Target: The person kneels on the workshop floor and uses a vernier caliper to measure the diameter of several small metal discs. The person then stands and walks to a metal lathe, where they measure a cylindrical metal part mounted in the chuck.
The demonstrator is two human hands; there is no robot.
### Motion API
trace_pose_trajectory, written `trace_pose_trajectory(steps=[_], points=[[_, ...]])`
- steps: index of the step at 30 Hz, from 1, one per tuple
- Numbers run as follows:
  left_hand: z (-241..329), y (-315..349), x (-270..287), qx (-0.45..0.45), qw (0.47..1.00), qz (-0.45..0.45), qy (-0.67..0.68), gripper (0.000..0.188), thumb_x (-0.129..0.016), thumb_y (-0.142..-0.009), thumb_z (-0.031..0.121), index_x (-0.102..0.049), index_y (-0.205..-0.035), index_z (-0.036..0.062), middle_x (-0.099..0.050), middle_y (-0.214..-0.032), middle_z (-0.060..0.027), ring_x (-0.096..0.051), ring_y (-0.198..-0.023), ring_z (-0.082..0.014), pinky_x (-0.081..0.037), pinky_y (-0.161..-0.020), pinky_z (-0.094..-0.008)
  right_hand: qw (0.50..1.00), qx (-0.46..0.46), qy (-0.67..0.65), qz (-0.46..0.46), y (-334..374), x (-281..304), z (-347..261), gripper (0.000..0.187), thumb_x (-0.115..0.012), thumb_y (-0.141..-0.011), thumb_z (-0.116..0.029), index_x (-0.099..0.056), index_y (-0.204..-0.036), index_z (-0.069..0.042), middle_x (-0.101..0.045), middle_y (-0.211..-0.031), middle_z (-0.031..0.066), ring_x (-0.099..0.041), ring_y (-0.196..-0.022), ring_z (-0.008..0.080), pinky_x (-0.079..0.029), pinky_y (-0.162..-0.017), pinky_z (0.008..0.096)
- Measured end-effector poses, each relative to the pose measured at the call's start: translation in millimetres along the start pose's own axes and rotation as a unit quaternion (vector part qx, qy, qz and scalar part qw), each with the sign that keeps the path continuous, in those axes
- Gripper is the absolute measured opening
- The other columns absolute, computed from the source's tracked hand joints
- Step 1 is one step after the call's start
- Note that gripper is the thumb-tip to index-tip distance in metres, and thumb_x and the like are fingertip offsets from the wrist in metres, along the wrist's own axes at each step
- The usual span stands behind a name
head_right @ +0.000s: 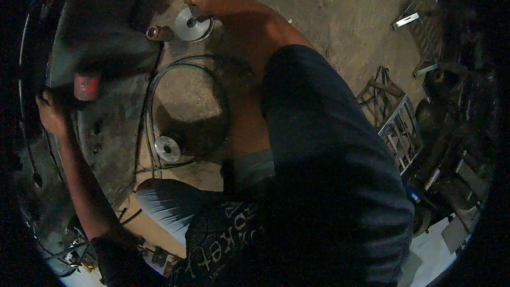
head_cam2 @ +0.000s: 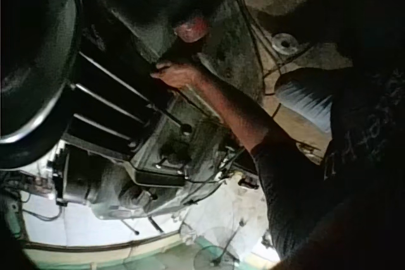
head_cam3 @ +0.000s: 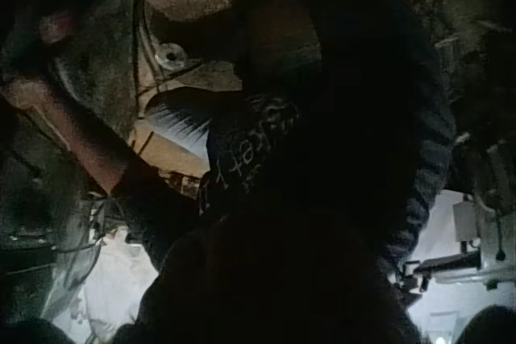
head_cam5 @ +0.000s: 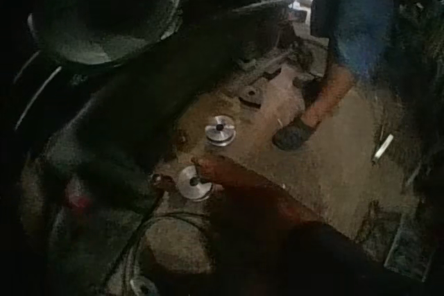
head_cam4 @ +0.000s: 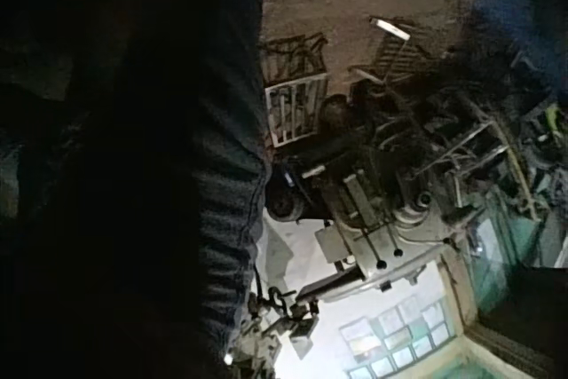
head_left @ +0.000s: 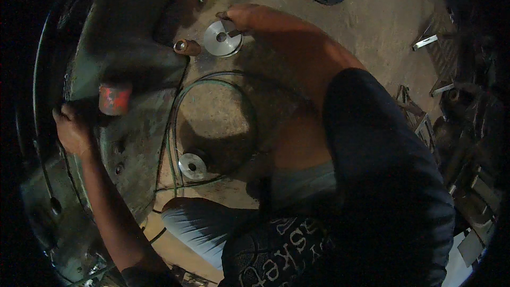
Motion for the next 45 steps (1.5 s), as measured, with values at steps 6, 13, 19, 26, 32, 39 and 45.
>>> trace_pose_trajectory(steps=[6, 13, 19, 26, 32, 39, 45], points=[[7, 7, 2, 0.005, 0.999, 0.025, 0.027, 0.062, -0.034, -0.092, 0.053, -0.054, -0.135, 0.0127, -0.065, -0.115, -0.0252, -0.062, -0.105, -0.0449, -0.047, -0.087, -0.0535, 1.0, -0.012, 0.011, -0.017, -10, 0, 0, 0.06, -0.073, -0.077, -0.019, -0.052, -0.133, -0.013, -0.069, -0.103, 0.0176, -0.067, -0.095, 0.0347, -0.055, -0.078, 0.0431], [18, 14, 13, 0.003, 0.999, 0.047, 0.024, 0.054, -0.036, -0.094, 0.047, -0.056, -0.133, 0.0167, -0.066, -0.115, -0.0212, -0.062, -0.104, -0.0433, -0.048, -0.088, -0.0526, 0.998, -0.055, -0.029, 0.006, -15, -10, 14, 0.043, -0.075, -0.065, -0.008, -0.063, -0.107, -0.002, -0.068, -0.095, 0.0224, -0.068, -0.09, 0.0352, -0.054, -0.072, 0.0444], [18, 14, 12, 0.009, 0.999, 0.039, 0.028, 0.054, -0.036, -0.094, 0.049, -0.056, -0.133, 0.0169, -0.066, -0.116, -0.0211, -0.062, -0.105, -0.0431, -0.048, -0.088, -0.052, 0.992, -0.067, -0.103, 0.032, -4, 1, 18, 0.029, -0.071, -0.071, -0.007, -0.065, -0.098, -0.001, -0.068, -0.095, 0.0204, -0.067, -0.089, 0.0341, -0.054, -0.073, 0.0436], [7, 11, 0, 0.003, 0.999, 0.053, 0.009, 0.056, -0.035, -0.094, 0.05, -0.054, -0.135, 0.017, -0.065, -0.116, -0.0219, -0.062, -0.105, -0.0438, -0.048, -0.087, -0.0524, 0.987, -0.054, -0.146, 0.037, 5, 7, 18, 0.032, -0.068, -0.072, -0.004, -0.064, -0.103, -0.003, -0.067, -0.092, 0.0175, -0.066, -0.087, 0.0312, -0.052, -0.07, 0.0422], [-2, 3, -6, -0.015, 0.998, 0.052, -0.01, 0.054, -0.033, -0.096, 0.048, -0.053, -0.135, 0.0178, -0.066, -0.114, -0.0216, -0.063, -0.103, -0.0442, -0.049, -0.085, -0.0524, 0.987, -0.049, -0.147, 0.038, 18, 19, 14, 0.036, -0.069, -0.069, -0.001, -0.063, -0.104, -0.002, -0.068, -0.088, 0.0187, -0.067, -0.083, 0.0305, -0.052, -0.067, 0.0421], [4, 6, -1, 0.005, 1.0, 0.021, -0.003, 0.052, -0.034, -0.096, 0.047, -0.055, -0.134, 0.0182, -0.067, -0.114, -0.0203, -0.064, -0.1, -0.0433, -0.049, -0.083, -0.0525, 0.994, -0.026, -0.099, 0.047, 4, 10, 22, 0.022, -0.067, -0.074, -0.007, -0.071, -0.094, 0.0, -0.07, -0.087, 0.0205, -0.07, -0.08, 0.0312, -0.054, -0.066, 0.043], [5, 8, 2, 0.002, 0.999, 0.032, -0.003, 0.052, -0.035, -0.096, 0.047, -0.055, -0.132, 0.0163, -0.067, -0.111, -0.0203, -0.064, -0.098, -0.0434, -0.049, -0.081, -0.0531, 0.981, -0.092, -0.172, -0.011, -3, 2, 31, 0.043, -0.067, -0.068, -0.004, -0.064, -0.111, -0.006, -0.07, -0.097, 0.0187, -0.068, -0.088, 0.0301, -0.053, -0.072, 0.0425]])
Point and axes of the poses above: each hand's wrist, its own y-axis away from the middle knuckle, its own x-axis out of the back of the hand, z = x × y, the point moved 4 cm from there along -y, towards the middle knuckle
